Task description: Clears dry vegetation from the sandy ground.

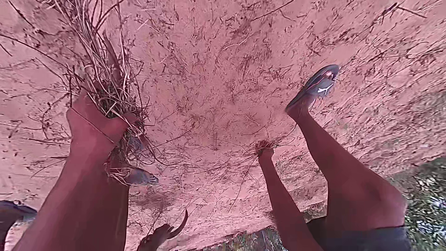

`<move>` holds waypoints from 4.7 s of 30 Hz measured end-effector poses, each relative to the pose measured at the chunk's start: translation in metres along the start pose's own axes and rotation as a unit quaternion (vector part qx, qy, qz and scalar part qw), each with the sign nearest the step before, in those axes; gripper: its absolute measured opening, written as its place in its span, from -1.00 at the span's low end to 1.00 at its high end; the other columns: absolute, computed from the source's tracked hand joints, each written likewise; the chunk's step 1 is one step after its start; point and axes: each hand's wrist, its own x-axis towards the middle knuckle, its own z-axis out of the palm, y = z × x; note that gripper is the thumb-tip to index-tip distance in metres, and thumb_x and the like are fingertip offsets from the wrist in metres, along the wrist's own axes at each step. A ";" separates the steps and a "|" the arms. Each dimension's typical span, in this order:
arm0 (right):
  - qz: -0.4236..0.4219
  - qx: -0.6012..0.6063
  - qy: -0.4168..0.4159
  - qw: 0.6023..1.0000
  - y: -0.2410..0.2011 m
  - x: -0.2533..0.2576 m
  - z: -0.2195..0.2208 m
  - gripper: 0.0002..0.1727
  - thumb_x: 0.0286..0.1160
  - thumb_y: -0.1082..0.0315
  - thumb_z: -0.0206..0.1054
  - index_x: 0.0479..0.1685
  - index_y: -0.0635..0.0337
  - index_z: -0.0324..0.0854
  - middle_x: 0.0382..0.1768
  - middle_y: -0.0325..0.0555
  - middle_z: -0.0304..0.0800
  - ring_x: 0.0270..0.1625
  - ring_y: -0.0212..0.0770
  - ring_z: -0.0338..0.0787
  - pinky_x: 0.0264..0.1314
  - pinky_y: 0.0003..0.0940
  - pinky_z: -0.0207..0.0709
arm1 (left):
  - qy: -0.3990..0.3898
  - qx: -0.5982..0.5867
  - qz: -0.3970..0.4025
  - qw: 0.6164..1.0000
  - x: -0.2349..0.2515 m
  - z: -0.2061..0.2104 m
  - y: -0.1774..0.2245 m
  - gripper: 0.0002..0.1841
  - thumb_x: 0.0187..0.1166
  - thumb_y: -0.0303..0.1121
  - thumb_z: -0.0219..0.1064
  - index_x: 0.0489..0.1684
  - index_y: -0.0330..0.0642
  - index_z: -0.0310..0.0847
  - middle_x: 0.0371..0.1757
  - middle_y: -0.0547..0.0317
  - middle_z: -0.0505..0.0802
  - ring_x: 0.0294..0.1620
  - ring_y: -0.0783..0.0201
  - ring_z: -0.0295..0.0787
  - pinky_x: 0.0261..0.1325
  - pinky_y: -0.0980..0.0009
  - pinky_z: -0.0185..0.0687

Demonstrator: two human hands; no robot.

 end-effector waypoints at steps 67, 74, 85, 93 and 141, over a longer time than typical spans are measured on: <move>-0.411 -0.648 -0.392 0.508 -0.147 0.007 0.176 -0.63 0.77 0.46 0.01 0.42 0.38 0.51 0.04 0.44 0.78 0.18 0.42 0.80 0.21 0.27 0.60 | -0.029 -0.024 -0.071 0.997 -0.002 0.020 0.020 -0.32 0.34 -0.24 0.67 0.38 -0.47 0.53 0.26 -0.46 0.73 0.41 -0.28 0.64 0.50 -0.27 0.40; -0.411 -0.546 -0.379 0.624 -0.061 -0.020 0.083 -0.37 0.74 -0.08 0.10 0.16 0.44 0.65 -0.15 0.37 0.81 -0.05 0.35 0.86 0.01 0.25 0.62 | -0.025 -0.020 -0.079 0.996 -0.002 0.012 0.008 -0.29 0.41 -0.22 0.60 0.40 -0.60 0.47 0.34 -0.59 0.65 0.49 -0.37 0.54 0.57 -0.29 0.30; -0.416 -0.464 -0.086 0.777 -0.139 0.054 0.214 0.04 0.27 -0.05 0.59 0.83 0.05 0.21 0.74 0.50 0.17 0.76 0.55 0.18 0.54 0.35 0.41 | -0.010 0.017 -0.018 1.000 -0.017 0.009 0.035 -0.37 0.30 -0.19 0.66 0.26 -0.44 0.60 0.09 -0.42 0.79 0.22 -0.29 0.74 0.29 -0.34 0.51; -0.345 -0.425 -0.402 0.734 -0.043 -0.045 0.159 -0.64 0.70 0.51 0.08 0.34 0.42 0.64 0.04 0.39 0.82 0.15 0.30 0.84 0.31 0.17 0.61 | -0.037 0.038 -0.012 0.999 -0.013 0.013 0.053 -0.41 0.37 -0.23 0.64 0.23 -0.52 0.59 0.03 -0.51 0.78 0.18 -0.41 0.72 0.25 -0.40 0.47; -0.488 -0.762 -0.200 0.375 -0.291 -0.592 -0.029 -0.54 0.68 0.27 0.15 0.41 0.41 0.53 0.21 0.33 0.76 0.33 0.25 0.77 0.36 0.19 0.57 | -0.161 -0.728 -0.018 0.666 -0.256 -0.191 0.073 -0.39 0.65 -0.25 0.39 0.60 -0.38 0.34 0.42 -0.20 0.69 0.40 0.12 0.65 0.52 0.15 0.50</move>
